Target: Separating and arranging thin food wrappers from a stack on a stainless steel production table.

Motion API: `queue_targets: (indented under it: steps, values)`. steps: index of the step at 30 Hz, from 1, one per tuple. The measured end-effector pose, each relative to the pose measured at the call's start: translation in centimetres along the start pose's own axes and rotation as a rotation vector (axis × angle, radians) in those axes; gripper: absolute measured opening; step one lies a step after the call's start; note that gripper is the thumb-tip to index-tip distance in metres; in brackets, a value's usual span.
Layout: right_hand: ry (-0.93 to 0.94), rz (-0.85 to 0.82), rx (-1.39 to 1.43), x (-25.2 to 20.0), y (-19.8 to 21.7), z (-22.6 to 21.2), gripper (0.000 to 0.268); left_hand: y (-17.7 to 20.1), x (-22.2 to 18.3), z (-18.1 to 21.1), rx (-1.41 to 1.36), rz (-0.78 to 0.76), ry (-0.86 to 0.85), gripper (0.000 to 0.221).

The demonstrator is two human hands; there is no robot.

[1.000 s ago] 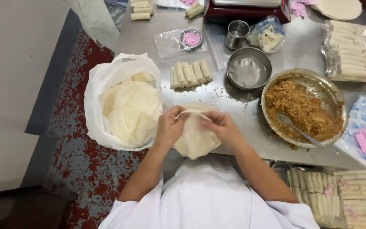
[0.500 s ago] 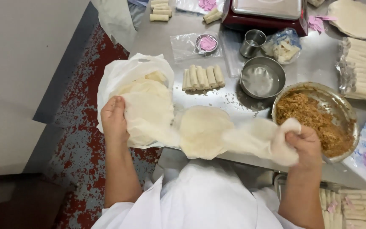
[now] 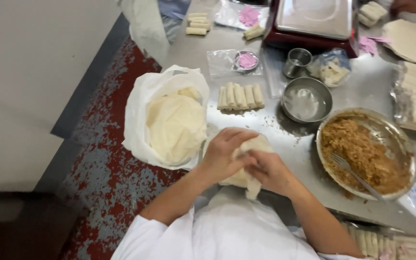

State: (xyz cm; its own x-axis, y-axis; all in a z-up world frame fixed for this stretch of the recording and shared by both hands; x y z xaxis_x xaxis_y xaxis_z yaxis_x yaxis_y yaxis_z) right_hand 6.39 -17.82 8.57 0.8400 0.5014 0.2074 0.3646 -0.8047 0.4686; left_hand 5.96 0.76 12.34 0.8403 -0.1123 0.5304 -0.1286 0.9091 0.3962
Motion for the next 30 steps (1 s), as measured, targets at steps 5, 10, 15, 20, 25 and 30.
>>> queue_targets:
  steps: [5,10,15,20,25,30]
  values:
    - [-0.168,0.068,0.219,0.0,2.8,-2.4,0.027,0.4,0.3,-2.4,0.168,-0.358,-0.069,0.023]
    - [-0.095,0.314,0.321,-0.2,5.6,1.4,0.020,9.8,1.0,-4.3,0.289,0.130,0.399,0.010]
    - [-0.136,0.332,0.258,-0.9,2.5,6.4,0.014,16.5,-2.0,-10.9,1.083,0.247,0.578,0.019]
    - [0.004,-0.118,-0.230,-2.0,-8.4,6.0,0.043,11.7,-1.1,-10.5,0.805,0.088,0.228,0.055]
    - [0.056,-0.239,-0.460,-3.1,-10.5,8.3,0.031,11.2,-0.8,-12.6,0.945,-0.149,0.387,0.070]
    - [-0.095,-0.081,-0.114,-2.1,-7.2,8.9,0.007,6.8,-6.1,-11.4,1.006,0.257,-0.074,0.052]
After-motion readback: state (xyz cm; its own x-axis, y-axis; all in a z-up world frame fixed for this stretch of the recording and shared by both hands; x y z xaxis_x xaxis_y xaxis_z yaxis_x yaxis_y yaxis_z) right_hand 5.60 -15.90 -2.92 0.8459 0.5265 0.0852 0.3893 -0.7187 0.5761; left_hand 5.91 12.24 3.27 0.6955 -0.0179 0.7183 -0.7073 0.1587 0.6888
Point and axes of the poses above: each hand's wrist, its own x-axis towards the middle knuckle, its own y-axis out of the back of the hand, z = x × y, the point moved 3 cm from there along x, towards the middle knuckle, and after that the axes turned 7 degrees about x, right-handed, at the moved point
